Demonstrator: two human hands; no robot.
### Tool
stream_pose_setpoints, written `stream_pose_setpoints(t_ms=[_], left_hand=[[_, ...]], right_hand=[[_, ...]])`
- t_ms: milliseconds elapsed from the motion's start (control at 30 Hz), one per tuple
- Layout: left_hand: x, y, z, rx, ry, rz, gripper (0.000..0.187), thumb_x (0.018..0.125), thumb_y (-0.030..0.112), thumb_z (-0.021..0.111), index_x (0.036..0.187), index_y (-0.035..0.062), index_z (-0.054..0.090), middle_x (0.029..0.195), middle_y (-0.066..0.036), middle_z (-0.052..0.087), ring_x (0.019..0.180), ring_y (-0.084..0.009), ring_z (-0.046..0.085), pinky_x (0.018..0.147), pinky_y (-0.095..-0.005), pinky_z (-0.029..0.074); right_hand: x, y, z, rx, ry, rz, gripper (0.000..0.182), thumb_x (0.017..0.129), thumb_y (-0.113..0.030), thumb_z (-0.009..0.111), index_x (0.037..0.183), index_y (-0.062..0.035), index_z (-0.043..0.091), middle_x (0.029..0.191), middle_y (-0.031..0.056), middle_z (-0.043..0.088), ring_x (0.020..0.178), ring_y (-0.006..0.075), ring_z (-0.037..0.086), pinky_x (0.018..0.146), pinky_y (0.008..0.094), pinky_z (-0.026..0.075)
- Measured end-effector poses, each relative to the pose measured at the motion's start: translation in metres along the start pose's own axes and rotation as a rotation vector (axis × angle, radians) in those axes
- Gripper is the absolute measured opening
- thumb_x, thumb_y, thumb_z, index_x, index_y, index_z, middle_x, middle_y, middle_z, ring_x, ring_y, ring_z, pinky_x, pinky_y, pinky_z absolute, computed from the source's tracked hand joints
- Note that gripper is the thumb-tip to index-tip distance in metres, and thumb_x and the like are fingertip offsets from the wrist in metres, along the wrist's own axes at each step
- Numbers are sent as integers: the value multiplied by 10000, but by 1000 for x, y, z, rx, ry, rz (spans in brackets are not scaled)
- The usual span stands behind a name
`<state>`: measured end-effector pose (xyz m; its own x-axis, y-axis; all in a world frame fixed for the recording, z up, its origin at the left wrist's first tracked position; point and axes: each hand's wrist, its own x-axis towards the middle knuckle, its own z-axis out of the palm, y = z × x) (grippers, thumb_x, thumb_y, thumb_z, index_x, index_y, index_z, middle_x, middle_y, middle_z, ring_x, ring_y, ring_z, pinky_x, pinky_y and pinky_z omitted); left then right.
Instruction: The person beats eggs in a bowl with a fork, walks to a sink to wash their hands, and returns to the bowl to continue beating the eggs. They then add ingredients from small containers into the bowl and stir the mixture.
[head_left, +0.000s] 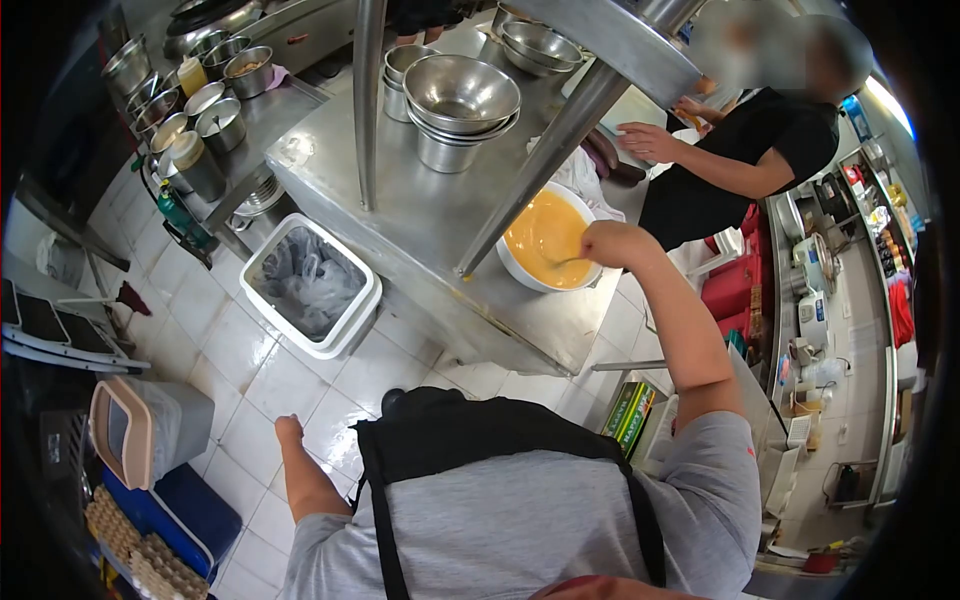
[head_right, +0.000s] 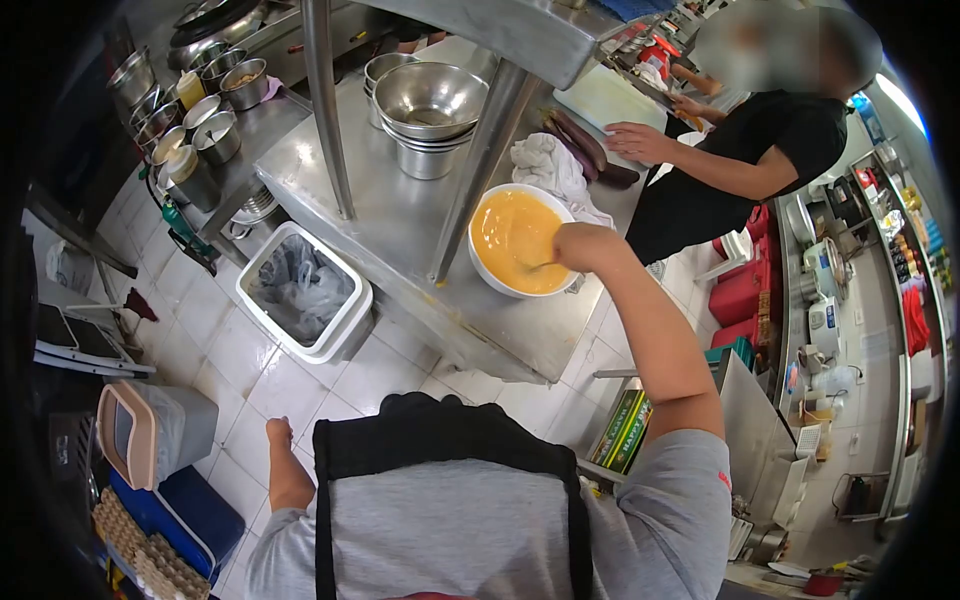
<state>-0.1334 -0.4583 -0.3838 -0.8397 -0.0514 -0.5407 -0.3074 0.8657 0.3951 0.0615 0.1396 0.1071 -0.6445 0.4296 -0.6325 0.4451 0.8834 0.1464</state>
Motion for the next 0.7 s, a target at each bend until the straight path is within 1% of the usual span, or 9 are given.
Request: stream_pose_setpoints(t_ms=[33,133,267,300,400,533,567,667,700], left_hand=[[-3,1,2,8,-11,-34,339,761,246,510,678,-77,574,724,-241,582,706,-369,570,665,-407,452],[2,-4,10,-13,-25,-124,334,762,240,508,701,-82,572,769,-251,578,740,-370,567,674,-406,451],[-1,6,6,64,-56,-81,339,766,246,502,703,-80,570,773,-249,580,748,-366,568,686,-403,450],[0,5,9,67,-68,-69,340,766,246,500,702,-80,569,774,-247,581,751,-364,568,687,-402,450],[-6,14,6,108,-83,-42,341,765,246,492,684,-77,564,763,-246,581,744,-362,570,678,-404,450],[-20,31,-9,15,-65,-73,335,754,237,489,670,-80,561,734,-252,577,714,-372,570,660,-412,449],[-21,31,-5,8,-56,-78,332,750,235,493,674,-81,562,731,-255,575,709,-374,570,658,-414,448],[-12,26,-1,1,-22,-77,324,743,231,499,687,-81,567,725,-261,572,699,-378,570,654,-419,447],[-9,23,1,9,-14,-68,321,743,230,499,693,-80,569,727,-261,572,700,-377,571,654,-420,446]], right_hand=[[10,14,9,-17,94,82,190,710,-123,505,856,-110,626,845,117,608,786,265,582,676,356,448],[22,-9,29,168,456,-2,174,709,-134,531,840,-112,643,830,118,612,781,257,588,674,359,451],[-8,5,3,20,22,-18,213,719,-126,495,886,-116,627,859,126,605,798,265,583,694,365,445],[4,15,12,-58,95,112,203,717,-128,497,870,-114,630,863,125,605,799,263,582,698,363,444],[18,-11,34,264,478,-21,188,715,-130,514,856,-100,635,843,122,610,808,259,584,702,354,448],[-2,9,14,98,106,53,207,740,-141,469,883,-106,615,892,111,602,842,265,573,722,364,447],[5,5,18,8,150,237,186,746,-148,468,849,-99,615,895,111,601,841,267,572,724,368,446],[9,-27,46,257,538,66,168,746,-141,484,821,-61,612,864,133,607,822,271,575,713,358,450],[6,-27,44,221,423,2,172,750,-139,476,823,-57,609,855,131,610,822,276,575,711,360,449]])
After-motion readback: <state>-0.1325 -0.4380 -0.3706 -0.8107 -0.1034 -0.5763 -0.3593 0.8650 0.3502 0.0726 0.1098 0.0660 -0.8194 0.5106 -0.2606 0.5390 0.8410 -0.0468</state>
